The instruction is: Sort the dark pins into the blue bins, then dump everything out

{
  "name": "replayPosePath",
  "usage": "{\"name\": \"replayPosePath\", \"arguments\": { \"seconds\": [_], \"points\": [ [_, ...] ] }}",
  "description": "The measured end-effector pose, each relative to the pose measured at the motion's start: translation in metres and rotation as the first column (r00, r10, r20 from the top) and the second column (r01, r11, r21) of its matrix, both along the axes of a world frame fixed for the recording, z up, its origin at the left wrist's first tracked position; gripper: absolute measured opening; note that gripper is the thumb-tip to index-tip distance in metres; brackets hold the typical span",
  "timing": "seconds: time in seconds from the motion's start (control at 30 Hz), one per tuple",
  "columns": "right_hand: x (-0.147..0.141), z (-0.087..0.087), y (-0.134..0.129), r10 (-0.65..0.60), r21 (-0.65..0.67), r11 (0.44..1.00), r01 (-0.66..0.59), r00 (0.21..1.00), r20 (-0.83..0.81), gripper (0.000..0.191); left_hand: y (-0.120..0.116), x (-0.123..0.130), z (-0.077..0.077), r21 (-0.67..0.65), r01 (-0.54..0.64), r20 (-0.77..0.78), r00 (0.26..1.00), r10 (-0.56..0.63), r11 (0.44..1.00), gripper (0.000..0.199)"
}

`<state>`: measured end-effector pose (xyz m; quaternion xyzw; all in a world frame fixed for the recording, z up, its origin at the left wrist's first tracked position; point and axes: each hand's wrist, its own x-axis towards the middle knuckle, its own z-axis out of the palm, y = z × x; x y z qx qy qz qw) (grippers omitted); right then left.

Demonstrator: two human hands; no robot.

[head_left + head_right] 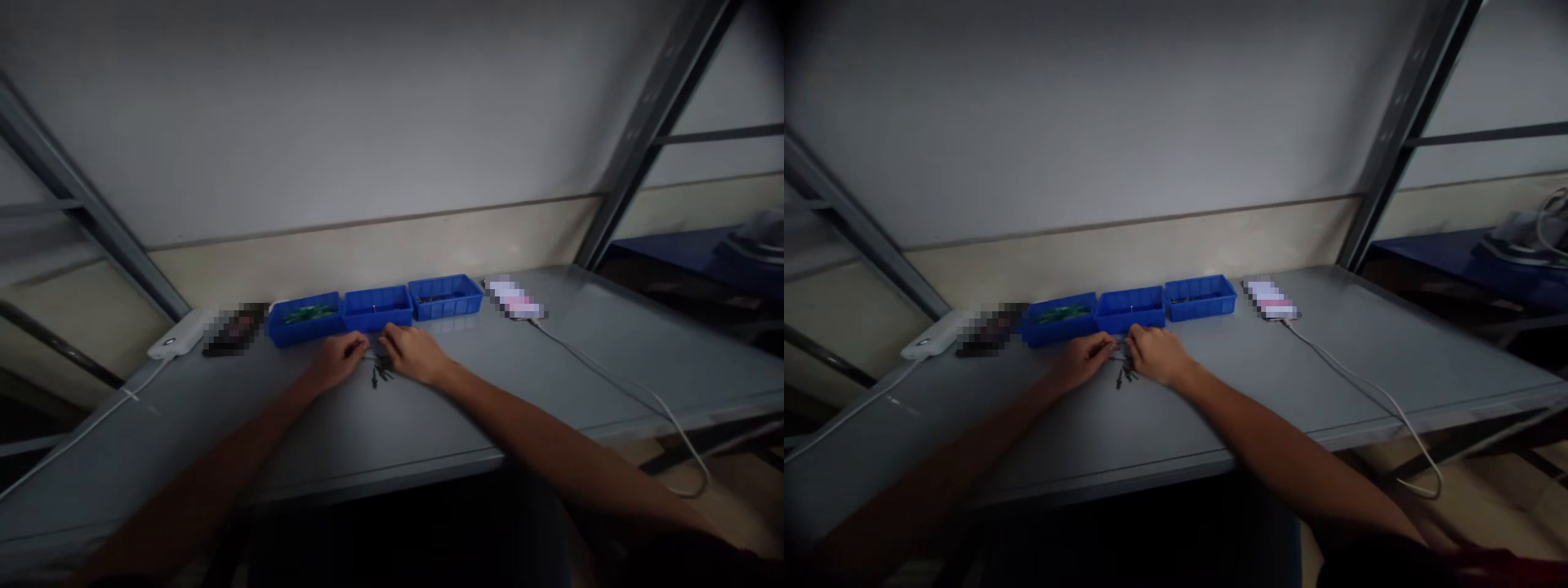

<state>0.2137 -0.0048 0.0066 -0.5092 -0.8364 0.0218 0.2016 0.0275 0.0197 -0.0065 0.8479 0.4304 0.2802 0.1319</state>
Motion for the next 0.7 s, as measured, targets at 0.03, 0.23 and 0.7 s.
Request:
{"name": "replayPosePath", "arguments": {
  "seconds": [0.03,0.23,0.7],
  "points": [
    [0.000,0.000,0.001,-0.003,-0.003,1.000,0.003,1.000,-0.002,0.029,0.000,0.000,0.000,0.003,0.001,-0.002,1.000,-0.001,1.000,0.028],
    [0.001,-0.005,0.003,0.015,-0.024,1.000,-0.015,1.000,0.021,0.029,-0.002,-0.002,-0.003,0.022,-0.007,-0.005,1.000,0.007,1.000,0.029],
    [-0.001,-0.010,-0.010,0.025,0.116,0.992,-0.043,0.988,0.153,0.029,-0.012,0.000,-0.007,0.148,-0.049,-0.052,0.997,0.057,0.988,0.023]
  ]
}}
